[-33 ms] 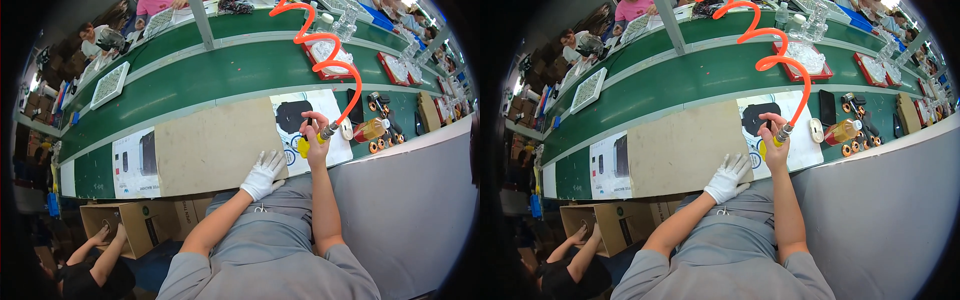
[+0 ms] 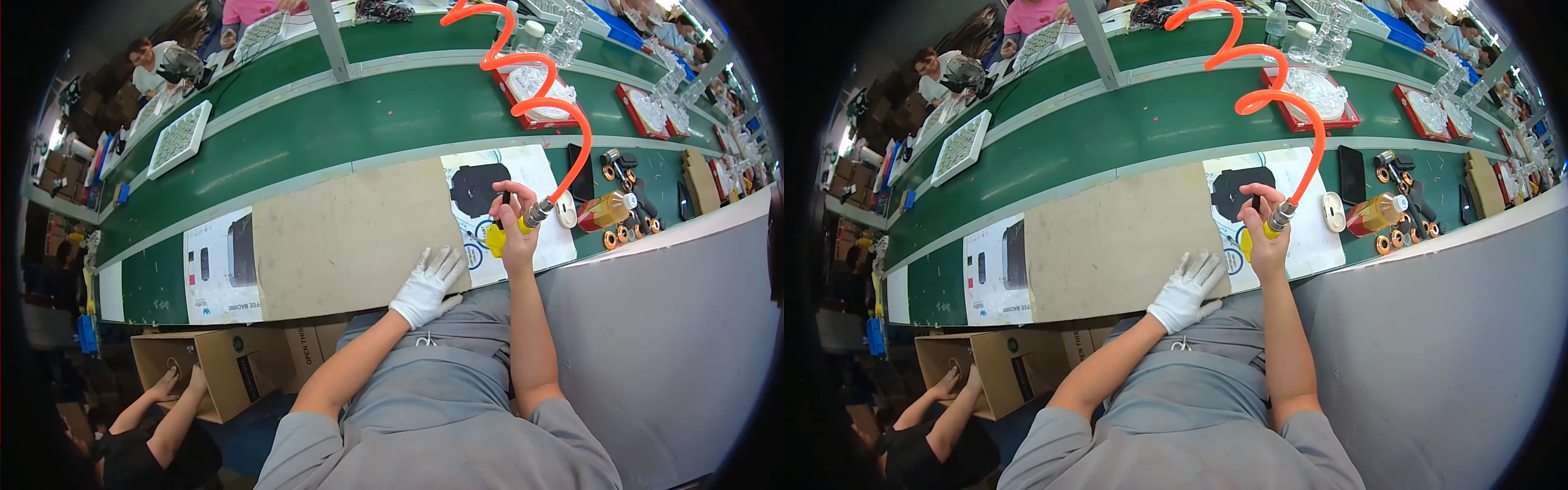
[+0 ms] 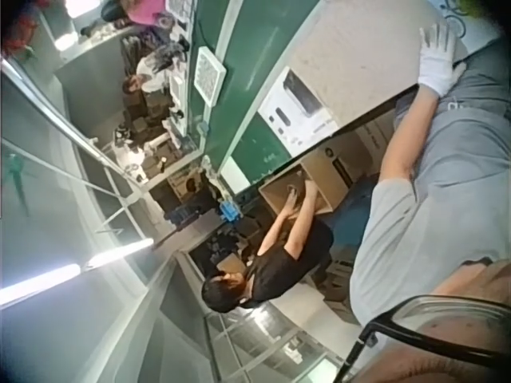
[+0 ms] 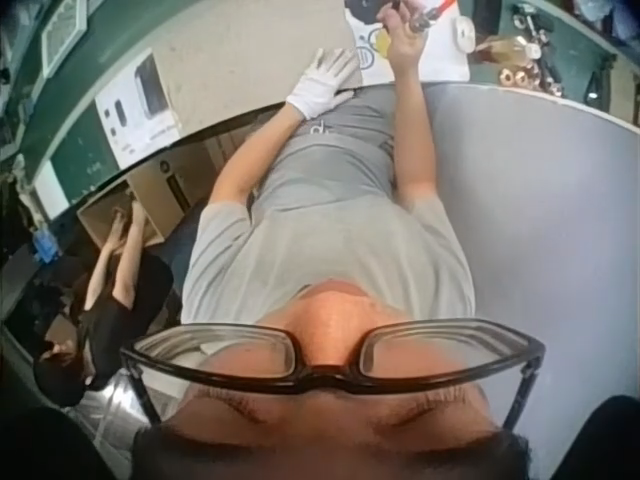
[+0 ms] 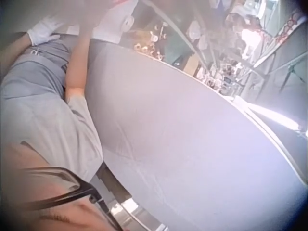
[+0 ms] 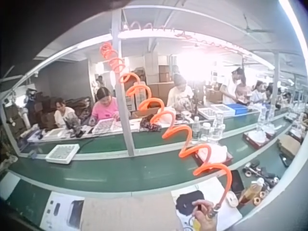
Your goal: Cleaning and inspecting large glass fixtures with an air hose on an assembly line.
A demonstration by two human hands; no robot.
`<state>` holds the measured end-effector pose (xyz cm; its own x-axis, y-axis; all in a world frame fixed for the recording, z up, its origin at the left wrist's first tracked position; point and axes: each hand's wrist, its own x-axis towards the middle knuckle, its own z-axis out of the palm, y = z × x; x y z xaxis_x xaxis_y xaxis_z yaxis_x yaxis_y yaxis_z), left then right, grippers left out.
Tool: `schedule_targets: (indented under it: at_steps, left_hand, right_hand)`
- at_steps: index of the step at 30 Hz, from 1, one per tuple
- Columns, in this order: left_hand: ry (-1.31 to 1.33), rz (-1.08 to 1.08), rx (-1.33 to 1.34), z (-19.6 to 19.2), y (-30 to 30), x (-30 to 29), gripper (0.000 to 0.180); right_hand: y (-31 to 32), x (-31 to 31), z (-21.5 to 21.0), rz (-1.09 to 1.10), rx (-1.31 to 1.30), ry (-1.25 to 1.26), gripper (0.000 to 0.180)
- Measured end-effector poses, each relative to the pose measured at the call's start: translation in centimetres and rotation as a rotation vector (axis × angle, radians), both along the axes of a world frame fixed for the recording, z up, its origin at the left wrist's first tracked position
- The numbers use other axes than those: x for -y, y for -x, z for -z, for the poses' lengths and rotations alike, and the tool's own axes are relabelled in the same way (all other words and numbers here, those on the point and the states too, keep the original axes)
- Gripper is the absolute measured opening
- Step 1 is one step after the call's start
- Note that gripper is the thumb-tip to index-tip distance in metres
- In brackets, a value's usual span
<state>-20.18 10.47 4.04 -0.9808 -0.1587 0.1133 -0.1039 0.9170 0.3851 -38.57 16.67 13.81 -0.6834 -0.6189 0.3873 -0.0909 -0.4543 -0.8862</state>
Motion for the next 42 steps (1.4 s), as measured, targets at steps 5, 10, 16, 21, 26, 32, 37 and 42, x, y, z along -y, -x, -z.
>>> schedule_targets:
  at_steps: [5, 10, 16, 21, 26, 32, 37, 42]
  left_hand:
    - [0.135, -0.021, 0.113, -0.6, -2.9, 1.9, 0.082]
    - [0.103, -0.096, 0.176, -1.9, -5.9, 3.6, 0.084]
    - [0.106, -0.115, 0.226, -2.0, -6.9, 3.7, 0.084]
    - [0.136, -0.13, 0.209, -2.2, -7.0, 3.9, 0.082]
    - [-0.761, -0.281, -0.152, -1.2, -6.9, 4.7, 0.087]
    - [-2.124, -0.15, -0.935, -11.6, -4.8, 1.8, 0.09]
    - [-2.135, -0.006, -0.888, -14.6, -5.4, -1.2, 0.094]
    - [-2.078, -0.025, -0.836, -15.3, -6.5, -1.6, 0.094]
  right_hand:
    - [0.4, -0.2, 0.0, 0.009, 0.033, 0.01, 0.03]
    - [1.3, -0.8, 0.4, 0.009, 0.07, 0.073, 0.03]
    - [1.3, -0.2, 0.5, -0.003, 0.042, 0.037, 0.025]
    - [0.7, 0.4, 0.3, 0.002, -0.04, 0.035, 0.023]
    - [0.2, 1.5, -0.5, 0.031, -0.005, -0.005, 0.015]
    - [-5.0, -1.6, -4.0, -0.168, 0.083, -0.314, 0.014]
    - [-7.9, -1.4, -3.8, -0.171, -0.142, -0.379, 0.017]
    - [-8.7, -1.6, -4.5, -0.247, -0.168, -0.385, 0.027]
